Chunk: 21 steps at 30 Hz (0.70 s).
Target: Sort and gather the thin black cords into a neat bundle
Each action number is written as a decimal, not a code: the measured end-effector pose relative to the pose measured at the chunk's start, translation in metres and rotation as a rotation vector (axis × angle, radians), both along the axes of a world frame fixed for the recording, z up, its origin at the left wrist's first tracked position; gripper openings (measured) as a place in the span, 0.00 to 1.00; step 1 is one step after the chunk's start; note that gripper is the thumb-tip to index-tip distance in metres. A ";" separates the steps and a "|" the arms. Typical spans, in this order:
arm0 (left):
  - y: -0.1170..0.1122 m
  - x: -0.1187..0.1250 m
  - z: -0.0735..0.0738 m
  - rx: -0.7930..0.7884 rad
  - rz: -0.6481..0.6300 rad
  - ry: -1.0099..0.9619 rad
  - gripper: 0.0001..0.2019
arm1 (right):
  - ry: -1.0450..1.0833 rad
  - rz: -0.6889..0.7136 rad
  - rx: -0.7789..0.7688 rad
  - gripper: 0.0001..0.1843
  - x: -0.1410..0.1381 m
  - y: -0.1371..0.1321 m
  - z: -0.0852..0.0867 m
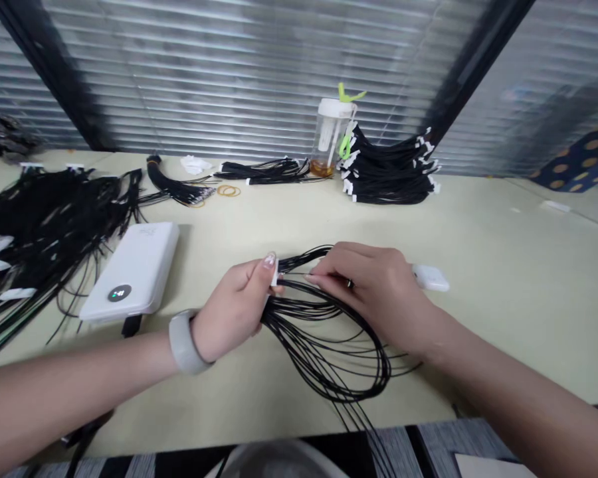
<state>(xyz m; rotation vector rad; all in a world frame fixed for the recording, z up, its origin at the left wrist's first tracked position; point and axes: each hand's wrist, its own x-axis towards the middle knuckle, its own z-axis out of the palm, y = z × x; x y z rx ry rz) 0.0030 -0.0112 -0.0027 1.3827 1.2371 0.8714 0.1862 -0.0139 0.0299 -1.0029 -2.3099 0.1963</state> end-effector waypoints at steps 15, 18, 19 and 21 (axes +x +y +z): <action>0.000 -0.001 0.001 0.031 -0.002 0.025 0.25 | -0.205 0.081 0.073 0.13 0.001 -0.006 0.004; 0.001 0.000 0.001 0.026 -0.012 0.011 0.25 | -0.233 0.102 0.085 0.12 0.002 -0.005 0.003; 0.001 0.000 0.001 0.024 -0.015 0.006 0.24 | -0.230 0.103 0.092 0.12 0.002 -0.005 0.003; 0.001 0.000 0.001 0.022 -0.023 0.004 0.24 | -0.223 0.093 0.095 0.12 0.002 -0.005 0.002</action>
